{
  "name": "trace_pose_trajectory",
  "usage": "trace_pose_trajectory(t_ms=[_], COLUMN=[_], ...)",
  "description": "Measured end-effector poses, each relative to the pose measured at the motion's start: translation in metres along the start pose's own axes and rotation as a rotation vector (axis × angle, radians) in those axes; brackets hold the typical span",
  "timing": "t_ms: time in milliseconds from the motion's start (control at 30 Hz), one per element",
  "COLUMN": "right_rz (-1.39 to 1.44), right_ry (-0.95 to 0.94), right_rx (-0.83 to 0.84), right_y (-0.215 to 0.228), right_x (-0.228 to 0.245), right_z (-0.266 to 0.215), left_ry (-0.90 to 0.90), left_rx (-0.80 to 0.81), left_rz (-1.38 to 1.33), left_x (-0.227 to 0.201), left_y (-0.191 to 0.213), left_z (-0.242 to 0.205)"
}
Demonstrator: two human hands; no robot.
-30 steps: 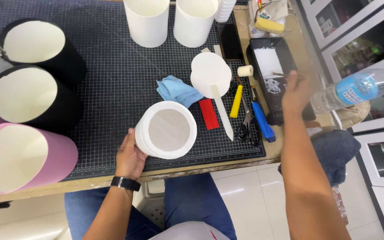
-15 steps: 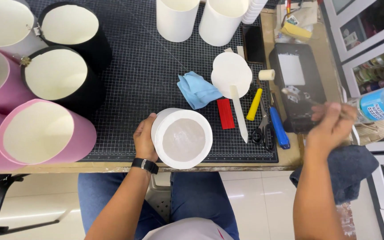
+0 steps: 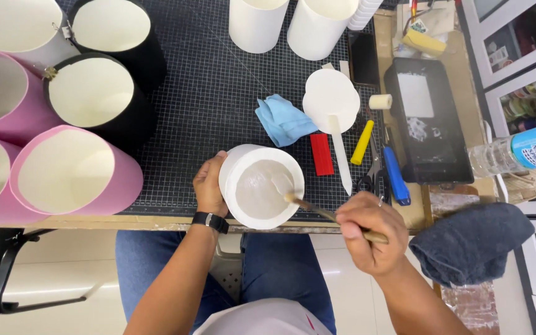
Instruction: Assembling cylindrical containers by applying adhesive to the interior and inserting base discs using manual tools.
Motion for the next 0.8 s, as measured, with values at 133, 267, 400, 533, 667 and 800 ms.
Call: trace_pose_trajectory(t_ms=[133, 267, 400, 533, 667, 800], right_rz=[0.024, -0.002, 0.075, 0.008, 0.04, 0.012], right_ry=[0.067, 0.019, 0.048, 0.003, -0.016, -0.017], right_rx=[0.057, 0.091, 0.049, 0.103, 0.057, 0.107], right_y=[-0.025, -0.021, -0.027, -0.033, -0.028, -0.038], right_x=[0.003, 0.003, 0.007, 0.003, 0.013, -0.005], right_z=[0.016, 0.021, 0.029, 0.017, 0.017, 0.01], left_ry=[0.012, -0.025, -0.014, -0.05, -0.046, -0.059], left_rx=[-0.004, -0.001, 0.001, 0.004, 0.003, 0.008], left_rz=[0.024, 0.032, 0.044, 0.054, 0.068, 0.067], left_x=[0.004, 0.006, 0.01, 0.012, 0.013, 0.011], left_y=[0.003, 0.004, 0.005, 0.005, 0.007, 0.008], left_z=[-0.002, 0.009, 0.007, 0.016, 0.008, 0.01])
Point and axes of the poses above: each hand's wrist, its own z-axis towards the middle knuckle, its own y-axis out of the back of the hand, x = y × z, the point moved 7 cm from there along z, towards the middle knuckle, and after that the axes turned 9 degrees about z, right-handed, at the moved point
